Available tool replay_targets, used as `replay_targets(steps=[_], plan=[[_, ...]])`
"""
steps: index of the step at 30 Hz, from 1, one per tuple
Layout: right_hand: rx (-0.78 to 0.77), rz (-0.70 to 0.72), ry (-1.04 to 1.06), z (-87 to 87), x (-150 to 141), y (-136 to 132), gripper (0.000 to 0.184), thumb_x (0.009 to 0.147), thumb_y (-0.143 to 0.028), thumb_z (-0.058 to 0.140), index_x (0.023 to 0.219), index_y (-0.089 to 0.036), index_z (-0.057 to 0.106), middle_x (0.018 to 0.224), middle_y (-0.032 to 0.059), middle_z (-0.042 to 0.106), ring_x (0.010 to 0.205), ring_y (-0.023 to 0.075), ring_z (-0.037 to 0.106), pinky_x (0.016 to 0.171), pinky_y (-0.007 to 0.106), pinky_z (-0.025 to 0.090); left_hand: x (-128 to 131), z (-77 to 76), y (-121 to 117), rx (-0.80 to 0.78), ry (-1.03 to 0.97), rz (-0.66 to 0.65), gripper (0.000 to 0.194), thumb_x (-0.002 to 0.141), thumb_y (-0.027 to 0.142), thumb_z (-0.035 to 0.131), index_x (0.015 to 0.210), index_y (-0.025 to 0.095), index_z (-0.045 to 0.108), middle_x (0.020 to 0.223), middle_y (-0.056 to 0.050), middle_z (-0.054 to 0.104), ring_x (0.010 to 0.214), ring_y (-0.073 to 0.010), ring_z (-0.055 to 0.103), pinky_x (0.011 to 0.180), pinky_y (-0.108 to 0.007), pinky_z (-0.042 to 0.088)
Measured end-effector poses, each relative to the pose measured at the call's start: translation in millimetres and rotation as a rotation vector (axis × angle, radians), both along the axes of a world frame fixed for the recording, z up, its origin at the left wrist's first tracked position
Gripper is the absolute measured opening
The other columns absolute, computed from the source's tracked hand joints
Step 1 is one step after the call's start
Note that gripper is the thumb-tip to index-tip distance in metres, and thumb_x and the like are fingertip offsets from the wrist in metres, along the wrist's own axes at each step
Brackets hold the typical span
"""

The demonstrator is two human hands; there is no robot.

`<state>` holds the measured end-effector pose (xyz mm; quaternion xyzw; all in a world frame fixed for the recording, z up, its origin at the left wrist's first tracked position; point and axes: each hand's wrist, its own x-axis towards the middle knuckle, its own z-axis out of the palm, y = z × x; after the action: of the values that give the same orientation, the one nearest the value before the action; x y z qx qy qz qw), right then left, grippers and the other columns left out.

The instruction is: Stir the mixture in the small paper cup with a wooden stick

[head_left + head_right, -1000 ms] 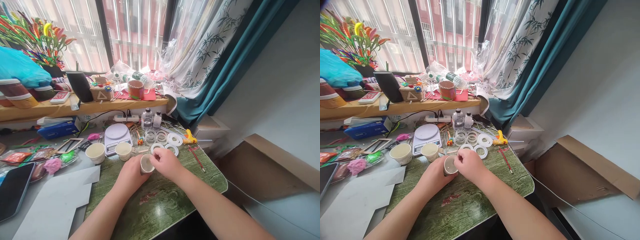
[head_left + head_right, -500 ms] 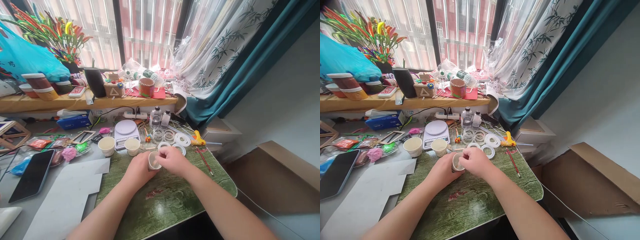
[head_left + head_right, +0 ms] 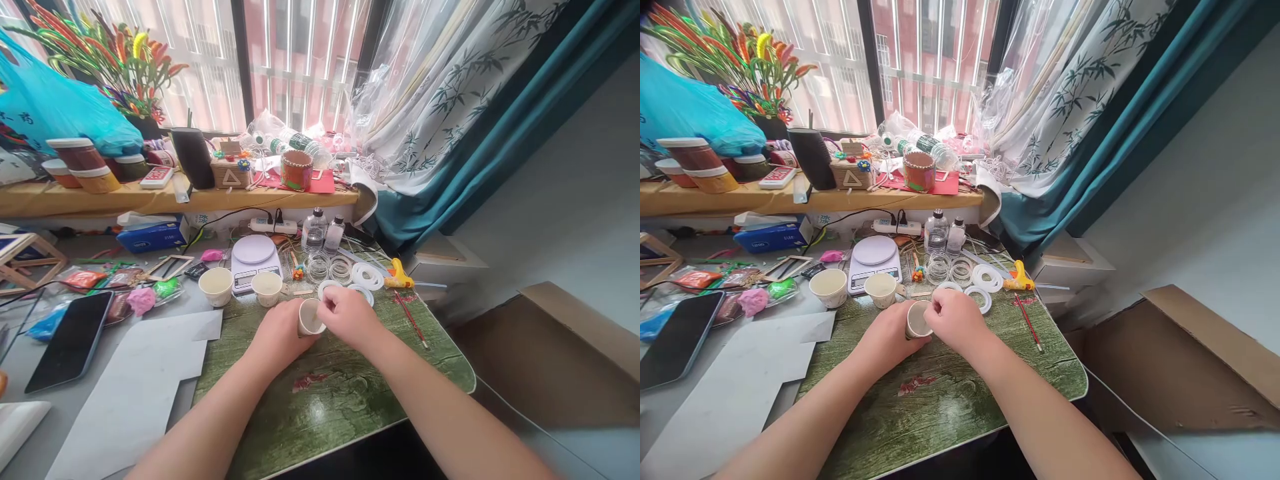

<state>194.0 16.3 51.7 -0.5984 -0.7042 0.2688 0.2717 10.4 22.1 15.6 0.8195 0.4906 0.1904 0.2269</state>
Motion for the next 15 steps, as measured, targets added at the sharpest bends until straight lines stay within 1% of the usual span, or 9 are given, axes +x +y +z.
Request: replay_targets(steps=[1,4,6,8,10,13,15], plan=[[0.005,-0.002,0.003,0.1,0.2,0.0,0.025,0.085,-0.024,0.060,0.064,-0.021,0.046,0.061,-0.0041,0.048,0.059,0.0123,0.040,0.055,0.027,0.026,-0.3,-0.3,0.2,-0.002,0.000,-0.002,0.043,0.078,0.030,0.081,0.118,0.026,0.067,0.116,-0.007,0.077,0.108,-0.0333,0.071,0.090,-0.041,0.053],[-0.023,0.052,0.013,0.4,1.5,0.0,0.025,0.086,-0.025,0.060,0.064,-0.021,0.047,0.061,-0.0040,0.048,0.059,0.0124,0.042,0.056,0.027,0.027,-1.1,-1.3,0.6,-0.008,-0.007,-0.008,0.043,0.078,0.030,0.080,0.118,0.026,0.067,0.116,-0.007,0.077,0.109,-0.0329,0.071,0.091,-0.041,0.053],[0.019,0.027,0.000,0.7,2.2,0.3,0.026,0.086,-0.025,0.059,0.065,-0.021,0.046,0.062,-0.0037,0.048,0.061,0.0127,0.042,0.057,0.027,0.027,-1.5,-1.9,0.7,-0.009,-0.016,-0.008,0.045,0.078,0.031,0.081,0.120,0.026,0.066,0.118,-0.007,0.076,0.111,-0.0330,0.070,0.092,-0.041,0.052],[0.052,0.049,0.011,0.9,2.5,0.9,0.026,0.087,-0.026,0.059,0.065,-0.021,0.046,0.064,-0.0033,0.049,0.063,0.0129,0.043,0.058,0.027,0.028,-1.7,-2.4,0.7,-0.006,-0.020,-0.010,0.045,0.078,0.030,0.081,0.120,0.026,0.066,0.119,-0.007,0.076,0.111,-0.0330,0.070,0.093,-0.041,0.052],[0.041,0.077,-0.005,0.9,2.7,1.8,0.027,0.086,-0.024,0.060,0.064,-0.021,0.045,0.062,-0.0037,0.048,0.061,0.0127,0.042,0.058,0.027,0.027,-1.7,-2.8,0.6,-0.003,-0.020,-0.011,0.045,0.078,0.029,0.081,0.120,0.027,0.066,0.119,-0.006,0.076,0.111,-0.0328,0.070,0.092,-0.042,0.052],[0.034,0.030,-0.018,0.6,3.5,3.1,0.027,0.086,-0.024,0.059,0.064,-0.021,0.044,0.061,-0.0039,0.047,0.060,0.0126,0.040,0.057,0.027,0.025,-1.5,-3.3,0.6,0.005,-0.030,-0.010,0.047,0.078,0.029,0.082,0.122,0.027,0.066,0.120,-0.006,0.076,0.111,-0.0327,0.070,0.093,-0.042,0.052],[0.005,0.052,-0.009,0.6,4.5,3.6,0.026,0.086,-0.024,0.059,0.064,-0.021,0.046,0.062,-0.0038,0.048,0.060,0.0125,0.041,0.057,0.027,0.026,-1.3,-3.5,0.7,0.010,-0.033,-0.011,0.046,0.077,0.028,0.082,0.121,0.027,0.067,0.118,-0.006,0.077,0.110,-0.0324,0.070,0.092,-0.041,0.052]])
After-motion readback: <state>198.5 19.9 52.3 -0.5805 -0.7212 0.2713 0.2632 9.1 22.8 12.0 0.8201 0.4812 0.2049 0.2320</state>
